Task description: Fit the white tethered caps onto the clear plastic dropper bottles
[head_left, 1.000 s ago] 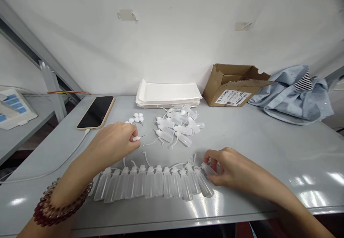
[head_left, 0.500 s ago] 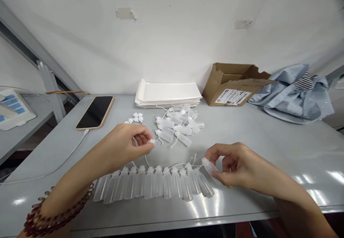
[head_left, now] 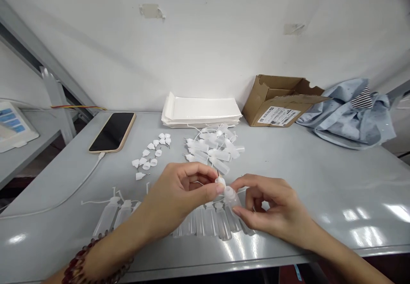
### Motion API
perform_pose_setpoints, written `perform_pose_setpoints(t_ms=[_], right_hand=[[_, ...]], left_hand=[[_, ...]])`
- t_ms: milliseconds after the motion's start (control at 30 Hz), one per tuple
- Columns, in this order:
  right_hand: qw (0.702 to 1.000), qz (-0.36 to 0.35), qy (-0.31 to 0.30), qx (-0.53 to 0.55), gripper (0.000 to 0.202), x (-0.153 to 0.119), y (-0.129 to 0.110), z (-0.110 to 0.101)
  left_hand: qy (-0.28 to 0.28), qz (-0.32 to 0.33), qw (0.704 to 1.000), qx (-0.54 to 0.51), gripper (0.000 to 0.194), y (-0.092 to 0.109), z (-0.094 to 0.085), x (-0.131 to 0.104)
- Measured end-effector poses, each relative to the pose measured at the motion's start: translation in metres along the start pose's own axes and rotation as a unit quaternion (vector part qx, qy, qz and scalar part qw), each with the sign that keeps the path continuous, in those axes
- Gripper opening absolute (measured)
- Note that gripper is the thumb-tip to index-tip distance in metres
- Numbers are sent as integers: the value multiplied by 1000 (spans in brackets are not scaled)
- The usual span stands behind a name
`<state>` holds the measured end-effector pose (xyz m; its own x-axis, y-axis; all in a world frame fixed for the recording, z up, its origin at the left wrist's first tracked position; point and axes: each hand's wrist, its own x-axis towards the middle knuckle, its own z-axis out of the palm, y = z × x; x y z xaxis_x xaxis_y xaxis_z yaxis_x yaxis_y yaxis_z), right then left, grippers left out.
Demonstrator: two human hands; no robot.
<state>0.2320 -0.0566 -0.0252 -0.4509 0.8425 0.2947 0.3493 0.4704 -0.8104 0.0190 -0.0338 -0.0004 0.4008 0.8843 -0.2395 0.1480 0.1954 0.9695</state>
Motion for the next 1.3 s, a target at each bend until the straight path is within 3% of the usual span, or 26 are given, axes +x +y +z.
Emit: perform_pose_setpoints(t_ms=[167, 333, 433, 500, 600, 700, 767, 900, 1033, 1133, 1300], right_hand=[[998, -51, 24, -25, 26, 0, 2, 4], [992, -70, 45, -92, 21, 6, 5, 0], [992, -68, 46, -92, 19, 9, 6, -4], [997, -38, 30, -62, 17, 10, 6, -7], [997, 64, -16, 39, 14, 12, 5, -12], [957, 173, -80, 219, 19, 13, 6, -13], [923, 200, -106, 311, 21, 14, 8, -11], [912, 211, -100, 337, 20, 13, 8, -4], [948, 191, -67, 244, 19, 11, 6, 2], [959, 164, -49, 225, 14, 11, 6, 4], [933, 161, -66, 314, 23, 11, 8, 6]], left_hand=[[-12, 16, 1000, 19, 14, -1, 7, -2], [38, 73, 988, 127, 8, 1, 11, 1], [39, 74, 985, 151, 12, 1, 9, 4], [18, 71, 985, 153, 14, 1, 6, 6], [-29, 95, 984, 144, 12, 2, 1, 7], [-69, 138, 979, 133, 10, 4, -3, 5], [-85, 153, 975, 136, 10, 6, -6, 3], [-80, 90, 981, 151, 12, 8, -9, 1], [-52, 5, 985, 167, 31, 5, -6, 3], [-64, 8, 980, 189, 30, 5, -5, 3], [-113, 78, 966, 221, 13, 10, -10, 0]])
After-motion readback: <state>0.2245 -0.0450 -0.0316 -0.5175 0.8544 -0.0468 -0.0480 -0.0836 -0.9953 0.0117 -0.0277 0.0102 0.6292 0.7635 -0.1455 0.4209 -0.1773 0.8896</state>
